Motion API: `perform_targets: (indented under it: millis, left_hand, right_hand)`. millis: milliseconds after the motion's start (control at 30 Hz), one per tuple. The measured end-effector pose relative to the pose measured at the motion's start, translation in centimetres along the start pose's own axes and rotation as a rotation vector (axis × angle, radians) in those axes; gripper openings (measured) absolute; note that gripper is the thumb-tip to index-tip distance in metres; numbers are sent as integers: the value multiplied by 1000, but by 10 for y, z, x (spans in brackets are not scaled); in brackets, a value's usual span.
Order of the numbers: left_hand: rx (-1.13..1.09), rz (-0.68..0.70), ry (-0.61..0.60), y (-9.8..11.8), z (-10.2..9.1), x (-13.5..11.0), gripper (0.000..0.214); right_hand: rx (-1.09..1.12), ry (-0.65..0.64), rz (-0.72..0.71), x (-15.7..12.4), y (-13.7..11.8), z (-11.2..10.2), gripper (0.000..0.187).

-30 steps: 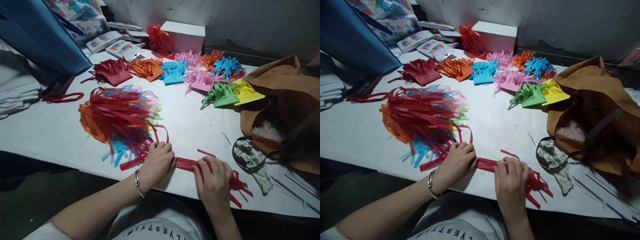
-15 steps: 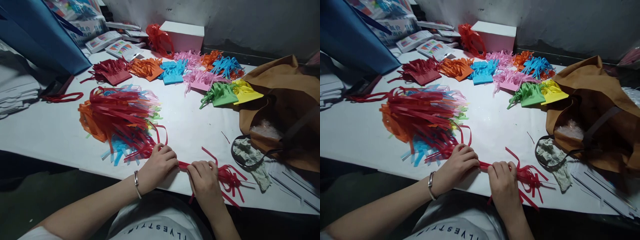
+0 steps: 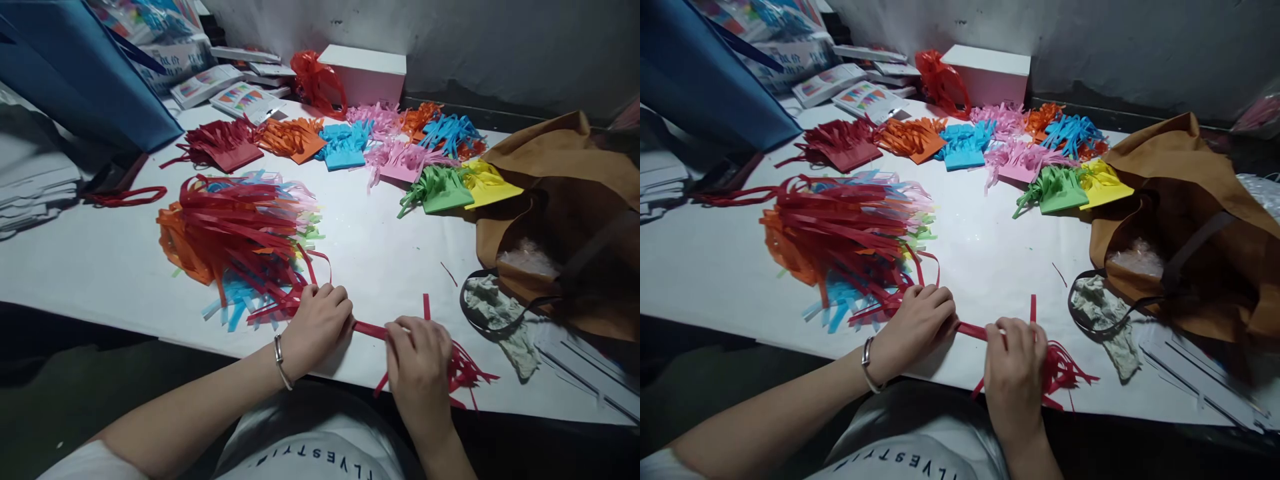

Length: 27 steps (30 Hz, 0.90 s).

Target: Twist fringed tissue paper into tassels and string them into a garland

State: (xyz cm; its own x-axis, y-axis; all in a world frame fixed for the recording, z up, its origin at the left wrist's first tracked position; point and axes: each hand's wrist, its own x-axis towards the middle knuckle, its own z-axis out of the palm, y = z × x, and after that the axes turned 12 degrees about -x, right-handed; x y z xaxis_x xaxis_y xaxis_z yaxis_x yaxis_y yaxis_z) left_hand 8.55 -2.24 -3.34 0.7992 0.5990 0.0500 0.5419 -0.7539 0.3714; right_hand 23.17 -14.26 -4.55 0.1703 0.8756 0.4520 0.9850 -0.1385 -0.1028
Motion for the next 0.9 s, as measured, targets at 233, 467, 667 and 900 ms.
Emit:
perform_targets:
  millis: [233, 467, 667, 900]
  left_hand:
    - [-216, 237, 88, -7, 1, -7, 16]
    - [-188, 308, 55, -11, 2, -2, 14]
    - [-182, 352, 61, -15, 1, -2, 18]
    - [-254, 200, 30, -3, -1, -5, 16]
  right_hand:
    - [59, -63, -160, 1, -3, 11, 18]
    - [52, -114, -190, 4, -1, 15, 15]
    - [73, -127, -220, 5, 0, 18, 12]
    - [41, -173, -210, -1, 7, 13, 17]
